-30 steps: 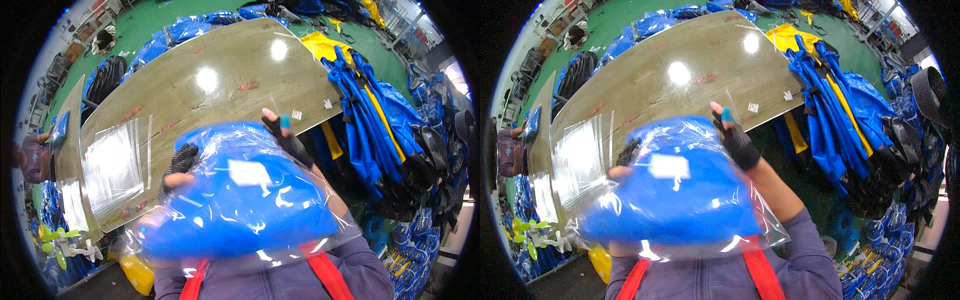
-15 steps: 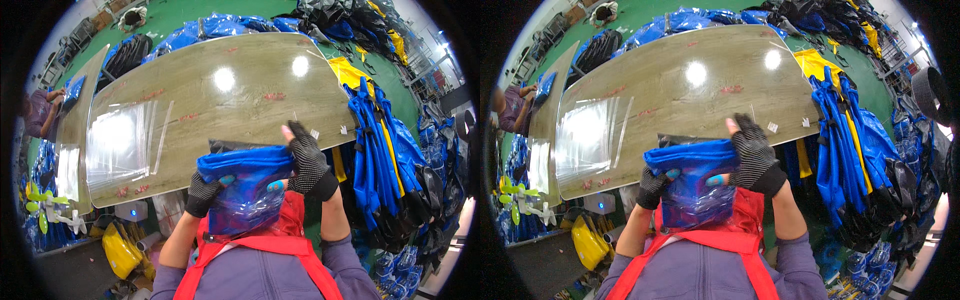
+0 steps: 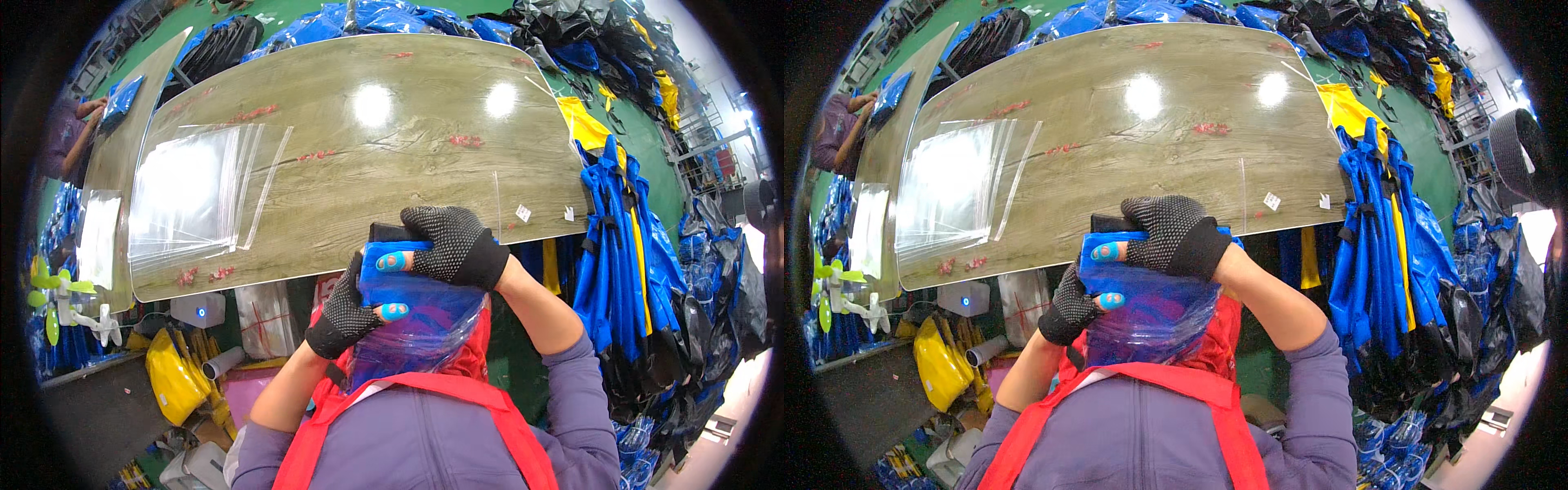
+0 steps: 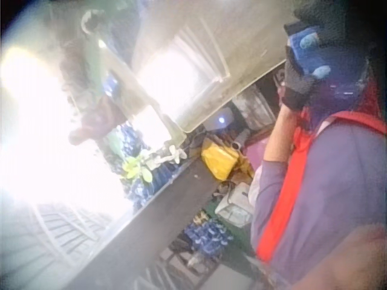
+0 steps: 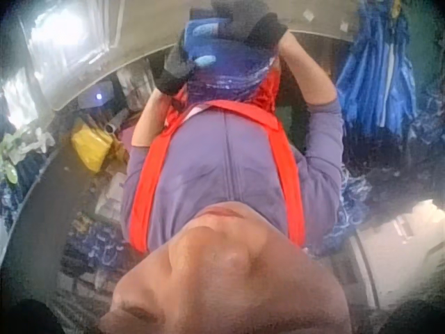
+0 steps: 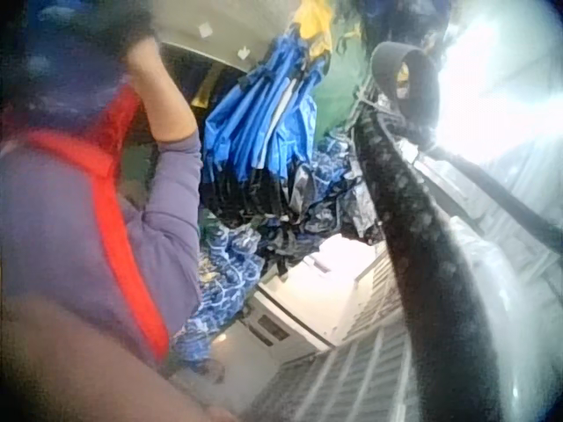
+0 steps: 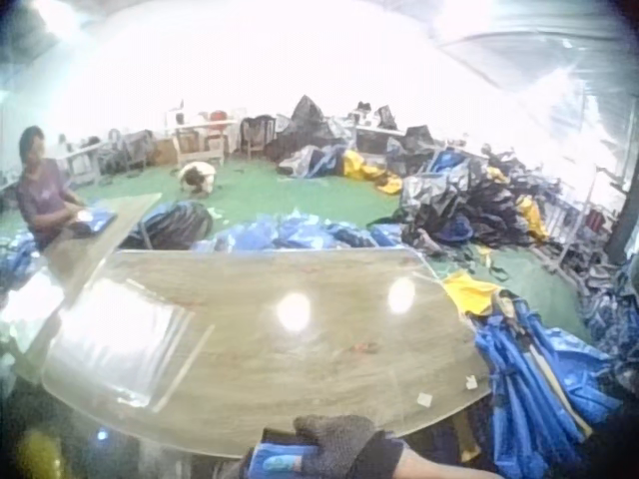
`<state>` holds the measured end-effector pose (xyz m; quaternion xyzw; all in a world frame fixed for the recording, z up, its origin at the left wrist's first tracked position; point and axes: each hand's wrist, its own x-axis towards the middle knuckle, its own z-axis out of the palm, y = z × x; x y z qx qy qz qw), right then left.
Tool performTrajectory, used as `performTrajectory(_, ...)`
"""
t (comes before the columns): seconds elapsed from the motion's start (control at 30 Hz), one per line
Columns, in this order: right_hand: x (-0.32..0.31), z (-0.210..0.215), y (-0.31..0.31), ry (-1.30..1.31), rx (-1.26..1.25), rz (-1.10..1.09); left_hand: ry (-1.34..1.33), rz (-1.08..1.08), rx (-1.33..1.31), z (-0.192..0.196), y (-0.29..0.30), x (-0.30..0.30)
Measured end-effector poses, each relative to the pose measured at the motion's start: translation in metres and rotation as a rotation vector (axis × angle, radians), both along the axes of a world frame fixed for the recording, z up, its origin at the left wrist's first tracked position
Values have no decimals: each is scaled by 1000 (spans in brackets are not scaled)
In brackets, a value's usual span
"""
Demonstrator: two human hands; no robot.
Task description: The person repeatedly folds blue and black waterproof bags and places them into clear plastic packaging on a worktable. The person handles each bag one at a time, folds it compactly, and inserts it into a plastic sleeve.
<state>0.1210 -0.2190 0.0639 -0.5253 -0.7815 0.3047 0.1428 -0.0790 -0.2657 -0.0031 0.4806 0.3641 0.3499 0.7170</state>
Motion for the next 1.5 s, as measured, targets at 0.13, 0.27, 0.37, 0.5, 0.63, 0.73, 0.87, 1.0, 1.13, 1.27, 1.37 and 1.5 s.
performTrajectory(0.13,1,-9,8,42,-9,22,131,78,38,-6,22,-2)
performTrajectory(0.27,40,-25,11,365,-145,39,83,131,8,-21,41,-2)
performTrajectory(0.37,66,-47,-12,462,-372,-142,90,228,-21,-33,44,-3)
performTrajectory(0.5,68,-79,-33,595,-51,-244,96,256,322,-36,52,0)
performTrajectory(0.63,71,-93,-27,533,180,-253,194,249,229,-32,71,-3)
performTrajectory(0.73,76,-97,-30,965,-215,-290,43,171,150,-40,69,-11)
performTrajectory(0.87,68,-104,-48,1076,-214,-399,44,263,257,-63,54,-21)
performTrajectory(1.0,56,-109,-51,919,102,-560,37,330,232,-78,58,-24)
performTrajectory(1.13,59,-111,-43,1069,-55,-639,49,157,186,-77,66,-28)
performTrajectory(1.27,65,-116,-53,1167,-204,-447,-175,207,85,-82,51,-31)
performTrajectory(1.37,66,-111,-62,1149,-291,-457,-82,322,-36,-89,37,-27)
performTrajectory(1.5,75,-83,-49,840,-305,-445,22,443,124,-85,31,-16)
